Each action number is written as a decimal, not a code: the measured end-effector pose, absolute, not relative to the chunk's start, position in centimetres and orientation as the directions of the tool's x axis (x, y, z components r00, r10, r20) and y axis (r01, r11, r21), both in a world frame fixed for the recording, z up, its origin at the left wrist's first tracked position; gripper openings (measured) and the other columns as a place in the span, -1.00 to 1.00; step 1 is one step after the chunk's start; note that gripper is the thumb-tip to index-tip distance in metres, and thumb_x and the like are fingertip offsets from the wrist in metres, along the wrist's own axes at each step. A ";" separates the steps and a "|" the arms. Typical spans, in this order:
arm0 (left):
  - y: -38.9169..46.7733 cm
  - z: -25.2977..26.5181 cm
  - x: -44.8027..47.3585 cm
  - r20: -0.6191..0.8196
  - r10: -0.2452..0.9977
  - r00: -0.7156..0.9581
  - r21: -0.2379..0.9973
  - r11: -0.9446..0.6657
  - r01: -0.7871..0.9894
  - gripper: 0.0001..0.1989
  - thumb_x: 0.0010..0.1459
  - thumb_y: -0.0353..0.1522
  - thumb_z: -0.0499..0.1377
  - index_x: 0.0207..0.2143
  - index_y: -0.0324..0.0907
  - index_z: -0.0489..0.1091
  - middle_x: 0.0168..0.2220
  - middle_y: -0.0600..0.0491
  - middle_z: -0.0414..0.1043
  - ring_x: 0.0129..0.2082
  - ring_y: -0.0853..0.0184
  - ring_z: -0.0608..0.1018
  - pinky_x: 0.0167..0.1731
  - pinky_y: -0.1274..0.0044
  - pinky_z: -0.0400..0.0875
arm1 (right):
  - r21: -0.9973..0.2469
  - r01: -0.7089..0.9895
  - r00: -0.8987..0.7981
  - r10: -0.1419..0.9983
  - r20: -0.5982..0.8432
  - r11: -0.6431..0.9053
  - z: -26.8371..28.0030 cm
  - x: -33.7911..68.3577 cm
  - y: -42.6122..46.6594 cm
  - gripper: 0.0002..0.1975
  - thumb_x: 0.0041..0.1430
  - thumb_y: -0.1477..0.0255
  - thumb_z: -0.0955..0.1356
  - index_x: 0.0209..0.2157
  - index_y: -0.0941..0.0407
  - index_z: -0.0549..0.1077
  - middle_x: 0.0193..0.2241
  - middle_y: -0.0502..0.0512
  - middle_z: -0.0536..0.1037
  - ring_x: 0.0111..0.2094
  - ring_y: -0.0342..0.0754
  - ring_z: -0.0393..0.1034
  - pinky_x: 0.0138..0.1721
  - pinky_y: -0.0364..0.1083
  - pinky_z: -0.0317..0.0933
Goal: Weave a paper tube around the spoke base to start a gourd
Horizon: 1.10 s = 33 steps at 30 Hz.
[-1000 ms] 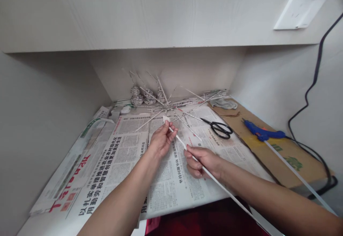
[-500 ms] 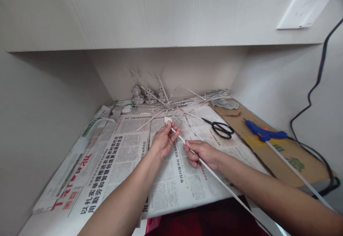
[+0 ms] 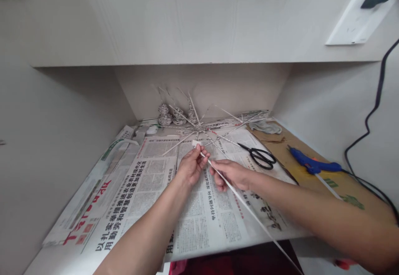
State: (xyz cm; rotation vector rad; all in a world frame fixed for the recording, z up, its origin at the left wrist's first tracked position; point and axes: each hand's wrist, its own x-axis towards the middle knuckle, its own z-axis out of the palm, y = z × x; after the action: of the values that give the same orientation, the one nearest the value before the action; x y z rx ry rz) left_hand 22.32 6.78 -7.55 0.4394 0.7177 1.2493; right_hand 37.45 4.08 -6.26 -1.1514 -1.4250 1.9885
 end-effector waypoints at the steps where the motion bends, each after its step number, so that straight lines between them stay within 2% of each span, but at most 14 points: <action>1: 6.8 -7.6 22.3 -0.246 0.959 0.139 0.665 0.272 -0.696 -0.83 0.06 -0.35 0.18 -0.37 -0.32 0.39 -0.47 0.02 0.41 -0.47 0.44 0.52 -0.54 0.69 0.45 | -0.937 0.199 -0.522 0.777 -0.350 -0.289 -6.2 37.2 4.5 -0.60 0.14 0.04 0.18 -0.40 0.13 0.26 -0.73 -0.10 0.30 -0.71 -0.17 0.28 -0.72 -0.23 0.07; 4: 7.1 -7.7 21.9 -0.228 0.966 0.120 0.678 0.246 -0.693 -0.82 0.05 -0.32 0.19 -0.36 -0.30 0.39 -0.47 0.03 0.41 -0.52 0.43 0.51 -0.62 0.65 0.43 | -0.918 0.394 -0.467 0.853 -0.233 -0.035 -6.3 36.2 6.3 -0.62 0.12 0.08 0.24 -0.43 0.14 0.29 -0.73 -0.10 0.33 -0.73 -0.22 0.24 -0.70 -0.24 0.11; 6: 7.5 -7.8 21.7 -0.222 0.971 0.087 0.682 0.219 -0.698 -0.81 0.04 -0.31 0.20 -0.37 -0.30 0.39 -0.48 0.04 0.41 -0.54 0.45 0.49 -0.65 0.67 0.41 | -0.909 0.417 -0.501 0.839 -0.214 0.017 -6.6 35.5 7.2 -0.62 0.14 0.09 0.22 -0.46 0.14 0.28 -0.75 -0.12 0.32 -0.75 -0.23 0.23 -0.70 -0.25 0.11; 8: 7.9 -7.9 21.4 -0.220 0.974 0.053 0.680 0.192 -0.708 -0.81 0.03 -0.32 0.21 -0.38 -0.31 0.39 -0.49 0.04 0.40 -0.54 0.47 0.49 -0.65 0.70 0.39 | -0.931 0.363 -0.546 0.798 -0.255 -0.049 -7.0 35.0 7.8 -0.61 0.15 0.07 0.18 -0.45 0.13 0.24 -0.76 -0.13 0.30 -0.76 -0.22 0.23 -0.75 -0.26 0.05; 11: 8.3 -8.0 21.2 -0.228 0.973 0.038 0.669 0.185 -0.720 -0.83 0.03 -0.35 0.21 -0.40 -0.33 0.40 -0.49 0.04 0.39 -0.53 0.49 0.48 -0.64 0.74 0.39 | -0.961 0.186 -0.632 0.724 -0.278 -0.207 -7.8 34.9 8.2 -0.61 0.14 0.05 0.19 -0.43 0.12 0.22 -0.76 -0.15 0.27 -0.75 -0.19 0.26 -0.78 -0.27 0.00; 15: 8.4 -8.1 21.3 -0.246 0.967 0.065 0.656 0.216 -0.723 -0.84 0.07 -0.37 0.17 -0.39 -0.34 0.42 -0.47 0.00 0.40 -0.50 0.49 0.49 -0.51 0.71 0.46 | -0.941 0.008 -0.722 0.649 -0.240 -0.338 -8.4 36.0 8.6 -0.63 0.12 0.07 0.23 -0.41 0.12 0.23 -0.75 -0.16 0.24 -0.70 -0.16 0.30 -0.74 -0.26 0.04; 20: 8.2 -7.8 21.5 -0.257 0.962 0.094 0.645 0.243 -0.724 -0.85 0.10 -0.40 0.14 -0.37 -0.35 0.42 -0.42 -0.03 0.42 -0.45 0.48 0.51 -0.40 0.68 0.49 | -0.887 -0.095 -0.800 0.564 -0.202 -0.453 -8.3 37.1 9.4 -0.70 0.17 0.17 0.22 -0.44 0.12 0.22 -0.76 -0.14 0.24 -0.66 -0.12 0.34 -0.69 -0.22 0.12; 24: 8.3 -7.9 21.4 -0.253 0.963 0.089 0.672 0.241 -0.700 -0.85 0.10 -0.39 0.14 -0.37 -0.33 0.42 -0.43 -0.02 0.42 -0.46 0.48 0.50 -0.43 0.68 0.48 | -0.891 -0.071 -0.772 0.591 -0.235 -0.448 -8.4 36.9 9.4 -0.69 0.17 0.16 0.22 -0.43 0.14 0.24 -0.74 -0.11 0.31 -0.61 -0.10 0.40 -0.65 -0.21 0.19; 29: 8.5 -8.3 21.2 -0.225 0.972 0.072 0.707 0.214 -0.674 -0.84 0.06 -0.36 0.18 -0.36 -0.31 0.41 -0.44 0.01 0.41 -0.51 0.48 0.49 -0.54 0.69 0.46 | -0.958 -0.004 -0.663 0.718 -0.213 -0.288 -8.8 36.0 8.9 -0.61 0.12 0.06 0.24 -0.38 0.15 0.27 -0.72 -0.10 0.34 -0.65 -0.10 0.40 -0.75 -0.25 0.11; 33: 8.3 -8.0 21.2 -0.242 0.966 0.093 0.690 0.238 -0.683 -0.84 0.07 -0.37 0.17 -0.35 -0.32 0.42 -0.44 0.00 0.42 -0.49 0.49 0.50 -0.49 0.70 0.47 | -0.930 -0.054 -0.712 0.667 -0.219 -0.363 -8.7 36.1 8.7 -0.65 0.14 0.11 0.23 -0.43 0.13 0.24 -0.76 -0.14 0.28 -0.65 -0.09 0.40 -0.73 -0.25 0.11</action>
State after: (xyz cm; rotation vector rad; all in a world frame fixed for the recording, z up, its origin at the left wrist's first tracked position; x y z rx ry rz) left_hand 21.21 8.27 -8.01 0.4604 0.7555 1.2899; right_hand 36.14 8.72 -8.73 -0.8188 -1.4093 2.1135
